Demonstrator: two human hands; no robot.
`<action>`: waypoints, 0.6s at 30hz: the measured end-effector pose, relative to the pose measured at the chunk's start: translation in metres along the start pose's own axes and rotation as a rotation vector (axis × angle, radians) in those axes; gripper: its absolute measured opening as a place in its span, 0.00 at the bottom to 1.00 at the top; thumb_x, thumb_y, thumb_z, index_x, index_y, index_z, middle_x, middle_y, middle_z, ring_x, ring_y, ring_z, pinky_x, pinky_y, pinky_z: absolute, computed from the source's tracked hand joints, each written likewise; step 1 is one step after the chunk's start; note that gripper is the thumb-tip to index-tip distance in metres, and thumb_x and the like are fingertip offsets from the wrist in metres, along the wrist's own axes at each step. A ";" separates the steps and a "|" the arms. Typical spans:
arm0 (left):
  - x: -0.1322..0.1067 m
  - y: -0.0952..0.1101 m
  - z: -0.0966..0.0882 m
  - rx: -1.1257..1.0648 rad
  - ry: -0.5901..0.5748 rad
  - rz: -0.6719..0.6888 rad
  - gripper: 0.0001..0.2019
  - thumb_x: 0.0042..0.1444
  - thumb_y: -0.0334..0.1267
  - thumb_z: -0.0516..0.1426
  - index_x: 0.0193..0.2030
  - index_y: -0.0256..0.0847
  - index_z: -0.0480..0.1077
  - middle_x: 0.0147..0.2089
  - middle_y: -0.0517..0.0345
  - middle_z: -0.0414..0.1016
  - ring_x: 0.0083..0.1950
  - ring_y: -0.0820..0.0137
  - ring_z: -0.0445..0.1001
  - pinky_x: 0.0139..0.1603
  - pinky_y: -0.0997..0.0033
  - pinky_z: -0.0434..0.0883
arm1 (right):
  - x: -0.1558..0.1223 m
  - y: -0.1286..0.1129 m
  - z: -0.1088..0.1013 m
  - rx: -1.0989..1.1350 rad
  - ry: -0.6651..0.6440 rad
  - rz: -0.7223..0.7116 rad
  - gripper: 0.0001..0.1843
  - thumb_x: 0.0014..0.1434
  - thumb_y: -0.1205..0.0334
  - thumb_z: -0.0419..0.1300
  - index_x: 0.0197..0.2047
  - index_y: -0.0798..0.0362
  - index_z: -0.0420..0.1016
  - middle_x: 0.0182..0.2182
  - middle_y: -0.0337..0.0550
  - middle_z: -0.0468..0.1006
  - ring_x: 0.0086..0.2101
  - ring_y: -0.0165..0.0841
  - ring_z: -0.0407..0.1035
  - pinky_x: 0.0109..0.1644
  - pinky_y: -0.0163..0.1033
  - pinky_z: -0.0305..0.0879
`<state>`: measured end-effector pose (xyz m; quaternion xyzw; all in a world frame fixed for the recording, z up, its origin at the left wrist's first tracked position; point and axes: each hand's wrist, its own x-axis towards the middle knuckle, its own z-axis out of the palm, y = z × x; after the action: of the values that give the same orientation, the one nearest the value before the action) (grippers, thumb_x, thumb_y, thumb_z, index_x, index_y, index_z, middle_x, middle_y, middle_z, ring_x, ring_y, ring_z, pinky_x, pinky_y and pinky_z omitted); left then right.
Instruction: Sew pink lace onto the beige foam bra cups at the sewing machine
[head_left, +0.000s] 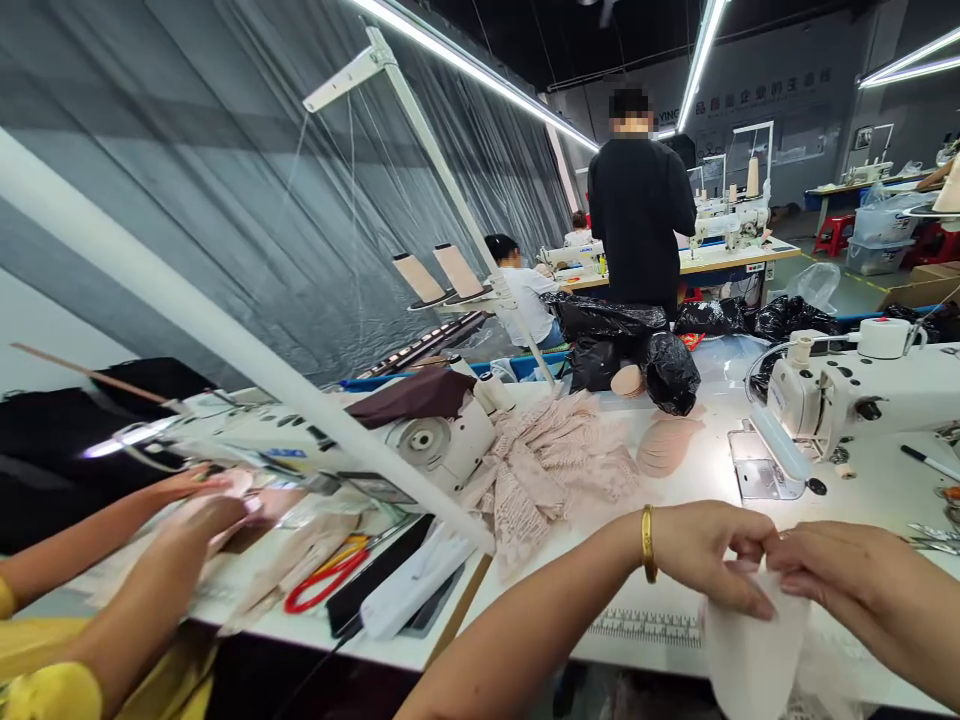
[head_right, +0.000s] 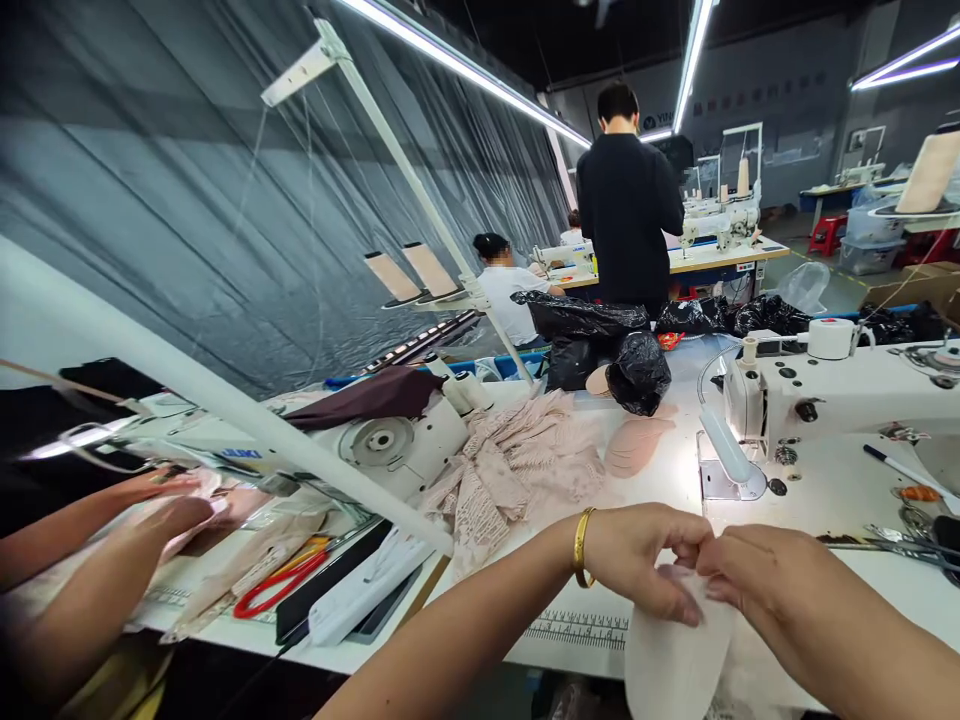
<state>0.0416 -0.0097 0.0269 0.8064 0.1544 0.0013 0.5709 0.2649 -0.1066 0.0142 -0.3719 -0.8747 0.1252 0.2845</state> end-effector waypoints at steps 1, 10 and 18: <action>-0.002 0.000 0.000 -0.016 0.068 -0.006 0.18 0.53 0.47 0.69 0.39 0.42 0.67 0.29 0.69 0.68 0.30 0.76 0.66 0.33 0.76 0.66 | 0.001 0.002 -0.003 -0.094 0.083 -0.036 0.09 0.74 0.63 0.53 0.47 0.45 0.74 0.35 0.38 0.82 0.31 0.32 0.77 0.33 0.35 0.70; 0.000 -0.028 0.018 1.264 0.434 0.163 0.09 0.68 0.39 0.58 0.35 0.41 0.68 0.32 0.58 0.73 0.33 0.67 0.70 0.37 0.66 0.64 | -0.013 0.065 0.047 -0.263 0.280 -0.155 0.26 0.70 0.74 0.51 0.68 0.48 0.67 0.55 0.49 0.82 0.52 0.39 0.78 0.57 0.44 0.74; 0.056 -0.064 0.006 1.326 0.238 0.100 0.05 0.66 0.31 0.56 0.37 0.39 0.69 0.36 0.56 0.74 0.36 0.65 0.71 0.35 0.64 0.66 | -0.022 0.121 0.040 -0.223 -0.034 -0.040 0.21 0.73 0.70 0.48 0.60 0.44 0.76 0.52 0.47 0.82 0.50 0.40 0.76 0.50 0.45 0.76</action>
<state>0.0803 0.0181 -0.0443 0.9867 0.1467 0.0216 -0.0663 0.3237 -0.0386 -0.0795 -0.3816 -0.8951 0.0278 0.2290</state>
